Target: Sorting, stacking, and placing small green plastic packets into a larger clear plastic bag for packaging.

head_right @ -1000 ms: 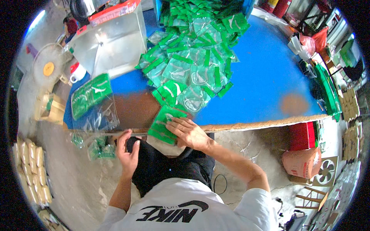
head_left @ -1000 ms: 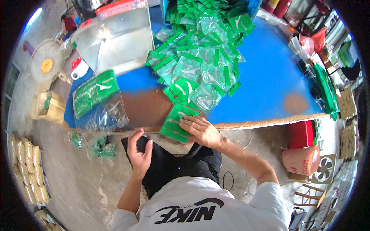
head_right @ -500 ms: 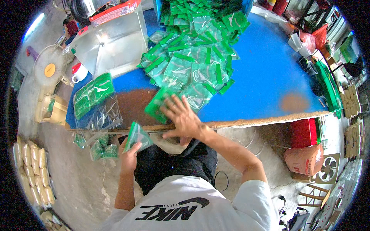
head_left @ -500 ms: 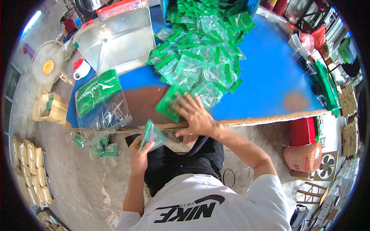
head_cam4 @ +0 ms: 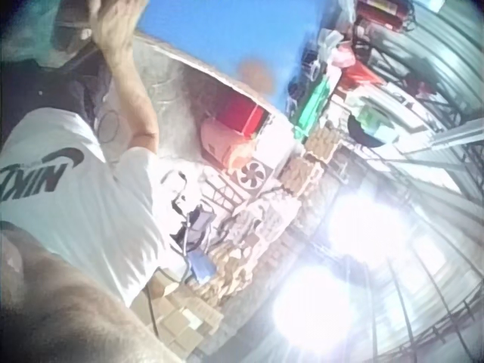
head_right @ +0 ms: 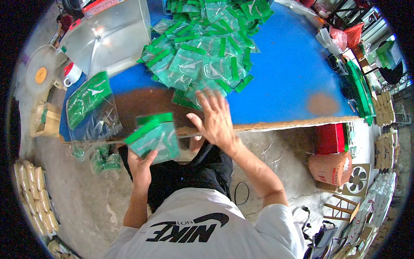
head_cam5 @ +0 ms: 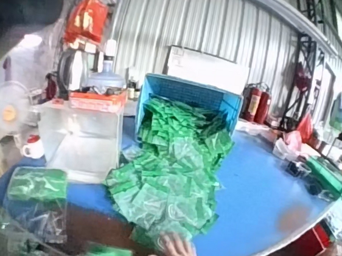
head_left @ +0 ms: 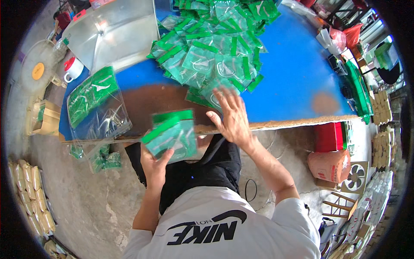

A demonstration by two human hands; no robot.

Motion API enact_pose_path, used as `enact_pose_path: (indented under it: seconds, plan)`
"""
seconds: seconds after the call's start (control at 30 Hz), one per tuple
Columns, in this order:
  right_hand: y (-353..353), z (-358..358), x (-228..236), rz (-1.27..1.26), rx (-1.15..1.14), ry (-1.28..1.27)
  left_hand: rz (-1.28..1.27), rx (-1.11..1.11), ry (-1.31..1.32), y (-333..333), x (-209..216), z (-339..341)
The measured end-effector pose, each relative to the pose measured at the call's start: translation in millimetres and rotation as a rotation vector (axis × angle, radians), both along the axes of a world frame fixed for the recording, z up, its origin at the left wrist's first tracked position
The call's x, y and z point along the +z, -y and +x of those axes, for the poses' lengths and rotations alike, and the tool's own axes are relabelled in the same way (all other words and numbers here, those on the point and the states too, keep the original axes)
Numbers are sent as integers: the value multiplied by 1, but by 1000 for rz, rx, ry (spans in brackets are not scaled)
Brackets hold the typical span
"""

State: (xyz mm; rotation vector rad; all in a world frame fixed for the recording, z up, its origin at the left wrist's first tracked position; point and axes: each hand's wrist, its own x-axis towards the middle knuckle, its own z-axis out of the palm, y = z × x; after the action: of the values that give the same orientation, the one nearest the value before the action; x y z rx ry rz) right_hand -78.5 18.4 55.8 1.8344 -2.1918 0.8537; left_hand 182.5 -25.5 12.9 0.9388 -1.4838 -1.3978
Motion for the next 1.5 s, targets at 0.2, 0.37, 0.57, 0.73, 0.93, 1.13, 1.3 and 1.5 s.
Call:
enact_pose_path:
  seconds: [0.2, 0.37, 0.57, 0.73, 0.93, 1.13, 1.3, 1.5]
  plan:
    - [-18, 15, -35, 155, 637, 90, 801, -207, -450, -8, -21, 2]
    - [13, 0, -22, 44, 467, 216, 837, -227, -364, -7, -38, -7]
    - [-5, 11, -45, 63, 652, -152, 451, -108, -99, 7, -9, 28]
    - [-13, 18, -18, 192, 662, 542, -626, -227, 407, 19, 32, 19]
    - [18, 4, 20, 661, 524, 1193, -167, -391, 361, 23, 25, 19]
    - [101, -50, -40, -43, 226, -132, 273, -8, -232, 2, -2, 10]
    - [47, 10, -31, 130, 906, 106, 831, -29, -503, 0, -28, 15]
    - [104, -6, -12, -52, 494, -119, 793, 4, -344, -1, -28, 15]
